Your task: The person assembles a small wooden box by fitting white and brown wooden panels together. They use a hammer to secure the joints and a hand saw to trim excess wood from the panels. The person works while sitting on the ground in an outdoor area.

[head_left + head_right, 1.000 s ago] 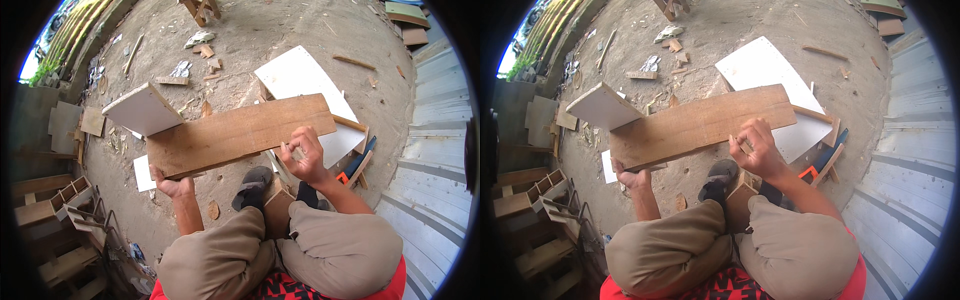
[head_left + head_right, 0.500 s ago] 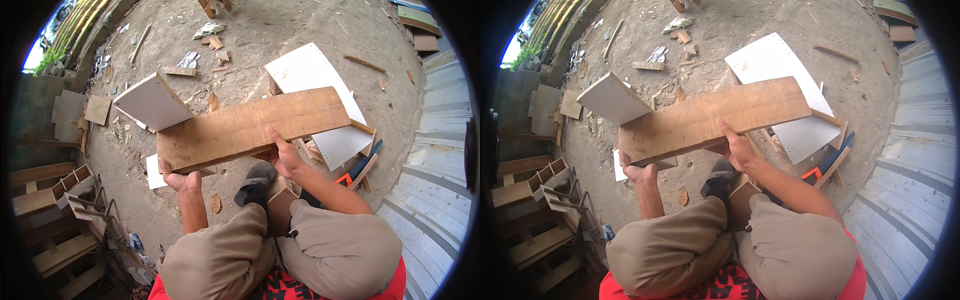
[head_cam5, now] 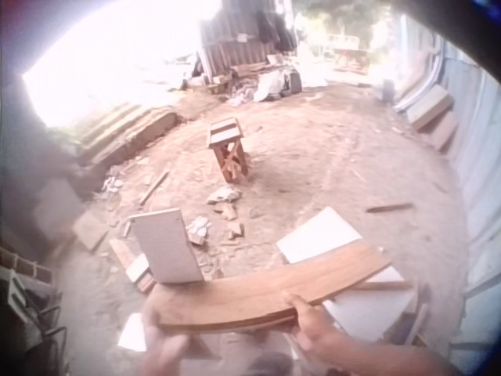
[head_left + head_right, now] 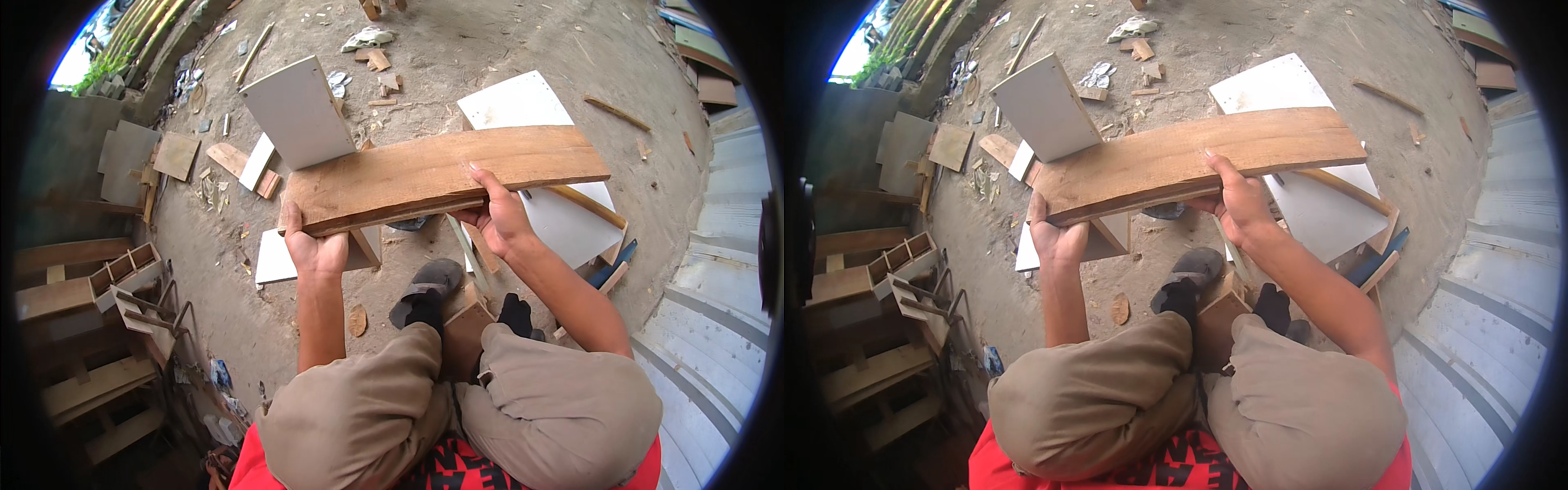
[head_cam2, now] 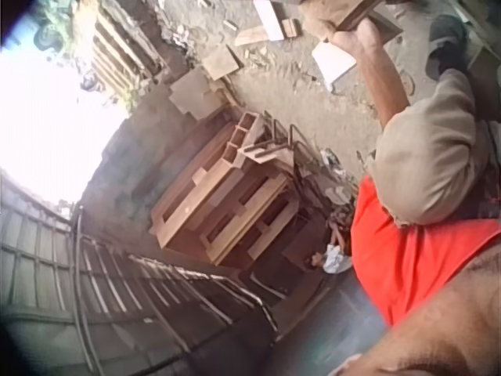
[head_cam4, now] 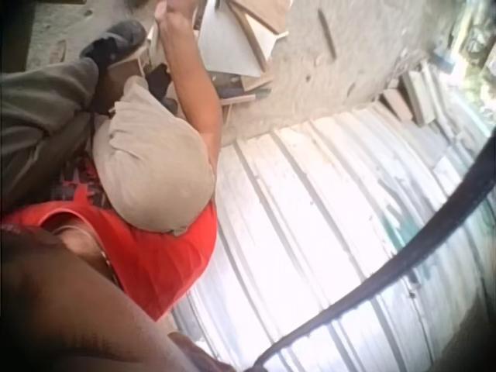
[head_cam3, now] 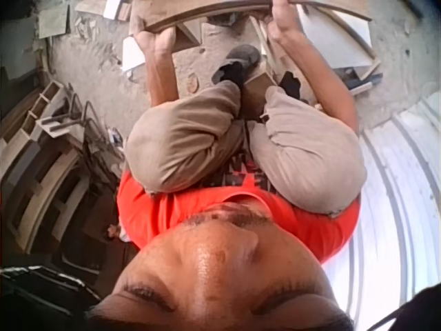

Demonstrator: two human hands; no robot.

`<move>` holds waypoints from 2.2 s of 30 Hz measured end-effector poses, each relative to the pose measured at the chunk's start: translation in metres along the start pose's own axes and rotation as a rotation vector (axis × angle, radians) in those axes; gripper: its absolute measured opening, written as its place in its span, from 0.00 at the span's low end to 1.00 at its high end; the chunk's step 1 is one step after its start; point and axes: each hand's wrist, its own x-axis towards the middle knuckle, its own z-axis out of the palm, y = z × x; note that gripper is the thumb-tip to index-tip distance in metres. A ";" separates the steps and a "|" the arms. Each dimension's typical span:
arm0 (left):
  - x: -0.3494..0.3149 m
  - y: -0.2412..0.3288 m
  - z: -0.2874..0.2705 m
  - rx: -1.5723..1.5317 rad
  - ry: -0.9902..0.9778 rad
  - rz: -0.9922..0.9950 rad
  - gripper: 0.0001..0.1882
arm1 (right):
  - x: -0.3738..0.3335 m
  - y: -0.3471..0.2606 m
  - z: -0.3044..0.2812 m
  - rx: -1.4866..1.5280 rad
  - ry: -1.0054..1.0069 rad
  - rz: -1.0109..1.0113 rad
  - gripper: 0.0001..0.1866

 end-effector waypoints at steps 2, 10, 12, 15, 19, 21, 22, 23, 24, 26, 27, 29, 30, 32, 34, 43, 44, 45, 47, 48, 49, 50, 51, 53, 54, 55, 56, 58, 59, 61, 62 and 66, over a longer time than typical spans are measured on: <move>-0.001 -0.004 0.002 0.000 0.032 0.003 0.26 | -0.005 -0.004 -0.001 0.011 0.027 0.000 0.27; -0.001 -0.018 -0.005 0.066 0.041 0.005 0.29 | -0.020 0.007 -0.013 -0.066 -0.006 -0.112 0.26; 0.002 -0.017 -0.010 0.074 0.010 0.021 0.29 | -0.026 0.003 -0.008 -0.072 -0.020 -0.148 0.26; 0.003 -0.018 -0.007 0.090 0.069 0.060 0.30 | -0.027 -0.006 -0.005 -0.092 -0.041 -0.161 0.26; 0.005 -0.018 -0.010 0.142 0.034 0.077 0.29 | -0.028 -0.009 -0.004 -0.123 -0.035 -0.173 0.25; 0.005 -0.015 -0.011 0.152 0.049 0.092 0.29 | -0.030 -0.003 -0.004 -0.127 -0.066 -0.200 0.25; 0.006 -0.014 -0.013 0.149 0.033 0.079 0.29 | -0.031 -0.001 -0.004 -0.128 -0.083 -0.214 0.26; 0.007 -0.012 -0.017 0.147 0.018 0.065 0.29 | -0.032 0.000 -0.003 -0.126 -0.077 -0.226 0.24; 0.007 -0.012 -0.019 0.144 0.002 0.052 0.29 | -0.032 0.001 -0.002 -0.124 -0.071 -0.238 0.23; 0.007 -0.013 -0.019 0.125 0.032 0.019 0.28 | -0.031 0.003 -0.001 -0.114 -0.054 -0.252 0.22; 0.006 -0.013 -0.018 0.115 0.046 0.002 0.28 | -0.029 0.003 -0.002 -0.106 -0.041 -0.253 0.23; 0.007 -0.015 -0.022 0.081 0.049 -0.001 0.27 | -0.026 0.003 -0.003 -0.091 -0.018 -0.231 0.23; 0.008 -0.016 -0.023 0.064 0.050 -0.003 0.27 | -0.026 0.003 -0.004 -0.082 -0.007 -0.207 0.23; 0.006 -0.018 -0.026 0.062 0.029 -0.011 0.26 | -0.025 0.000 -0.008 -0.070 -0.007 -0.200 0.23; 0.005 -0.017 -0.028 0.053 0.008 -0.038 0.26 | -0.023 0.004 -0.013 -0.058 -0.032 -0.224 0.23; 0.013 -0.023 -0.039 -0.004 -0.039 -0.149 0.27 | -0.012 0.013 -0.033 -0.024 0.019 -0.228 0.20; 0.012 -0.026 -0.037 -0.013 -0.028 -0.163 0.26 | -0.012 0.014 -0.034 -0.024 0.026 -0.231 0.20; 0.012 -0.027 -0.037 -0.022 -0.016 -0.178 0.26 | -0.012 0.014 -0.035 -0.037 0.029 -0.240 0.19; 0.020 -0.028 -0.045 -0.042 0.002 -0.199 0.25 | -0.014 0.015 -0.032 -0.060 0.025 -0.252 0.18; 0.024 -0.029 -0.051 -0.052 0.012 -0.208 0.25 | -0.017 0.015 -0.030 -0.104 0.028 -0.267 0.17; 0.028 -0.029 -0.057 -0.067 -0.016 -0.213 0.24 | -0.020 0.013 -0.027 -0.144 0.026 -0.281 0.16; 0.031 -0.031 -0.063 -0.081 -0.043 -0.218 0.23 | -0.022 0.013 -0.025 -0.184 0.024 -0.296 0.15; 0.033 -0.031 -0.070 -0.095 -0.070 -0.221 0.23 | -0.021 0.014 -0.024 -0.218 0.000 -0.343 0.15; 0.031 -0.034 -0.070 -0.125 -0.087 -0.258 0.22 | -0.019 0.012 -0.028 -0.292 -0.036 -0.445 0.14; 0.033 -0.034 -0.072 -0.136 -0.094 -0.268 0.22 | -0.015 0.014 -0.031 -0.288 -0.042 -0.426 0.16; 0.033 -0.036 -0.070 -0.149 -0.101 -0.280 0.23 | -0.010 0.014 -0.034 -0.287 -0.048 -0.409 0.19; 0.032 -0.037 -0.068 -0.146 -0.083 -0.278 0.23 | -0.008 0.014 -0.036 -0.286 -0.053 -0.393 0.22; 0.029 -0.037 -0.065 -0.142 -0.044 -0.271 0.24 | -0.009 0.015 -0.035 -0.237 -0.036 -0.344 0.22; 0.030 -0.036 -0.067 -0.136 -0.051 -0.259 0.24 | -0.011 0.015 -0.032 -0.212 -0.028 -0.318 0.23; 0.034 -0.038 -0.074 -0.126 -0.068 -0.244 0.25 | -0.015 0.015 -0.028 -0.150 -0.018 -0.292 0.18; 0.036 -0.038 -0.077 -0.129 -0.087 -0.255 0.25 | -0.016 0.015 -0.027 -0.121 -0.010 -0.281 0.16; 0.040 -0.032 -0.087 -0.136 -0.134 -0.262 0.25 | -0.015 0.017 -0.033 -0.155 -0.015 -0.272 0.17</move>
